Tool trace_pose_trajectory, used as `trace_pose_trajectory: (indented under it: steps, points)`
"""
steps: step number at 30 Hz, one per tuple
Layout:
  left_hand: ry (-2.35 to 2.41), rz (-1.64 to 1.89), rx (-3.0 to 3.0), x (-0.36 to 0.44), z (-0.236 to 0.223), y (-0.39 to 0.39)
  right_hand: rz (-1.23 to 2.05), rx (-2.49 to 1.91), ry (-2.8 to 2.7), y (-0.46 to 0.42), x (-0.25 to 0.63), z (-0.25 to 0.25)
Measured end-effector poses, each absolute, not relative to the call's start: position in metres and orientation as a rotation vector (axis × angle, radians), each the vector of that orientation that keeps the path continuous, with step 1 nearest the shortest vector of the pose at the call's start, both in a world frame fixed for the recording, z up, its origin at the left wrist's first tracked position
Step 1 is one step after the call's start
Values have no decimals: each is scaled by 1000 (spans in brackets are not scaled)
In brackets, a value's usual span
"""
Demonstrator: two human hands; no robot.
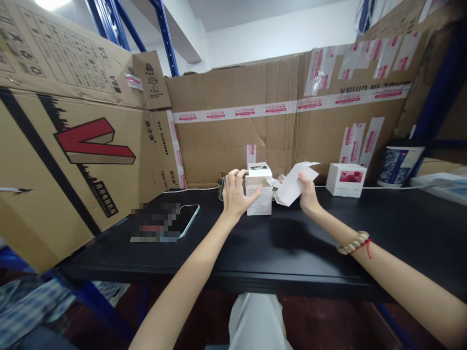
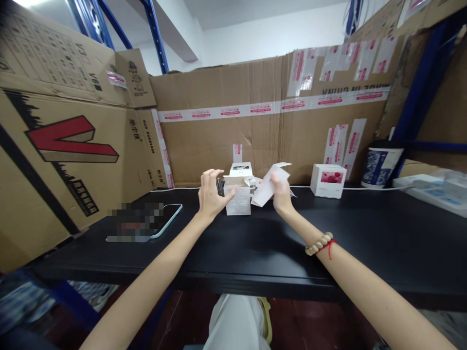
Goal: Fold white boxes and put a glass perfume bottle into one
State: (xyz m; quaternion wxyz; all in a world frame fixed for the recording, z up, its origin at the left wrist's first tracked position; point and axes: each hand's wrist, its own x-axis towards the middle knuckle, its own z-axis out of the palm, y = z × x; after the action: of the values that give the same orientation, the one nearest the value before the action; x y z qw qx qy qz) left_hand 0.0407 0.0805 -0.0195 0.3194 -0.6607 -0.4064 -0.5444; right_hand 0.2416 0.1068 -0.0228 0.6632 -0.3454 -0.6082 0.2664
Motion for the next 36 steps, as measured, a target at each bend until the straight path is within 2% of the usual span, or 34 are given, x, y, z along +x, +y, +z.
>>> trace_pose_trajectory:
  steps: [10, 19, 30, 36]
  points:
    - [-1453, -1369, -2243, 49, -30, 85, 1426, -615, -1095, 88, 238, -8]
    - [-1213, -1368, -2279, 50, -33, 87, 1740, -334, -977, 74, 246, 11]
    - [-1123, -1175, -2424, 52, -29, 81, 1661, -363, -933, 80, 243, 6]
    - [-1094, -1105, -2407, 55, -31, 82, 1377, -494, -994, 91, 242, 0]
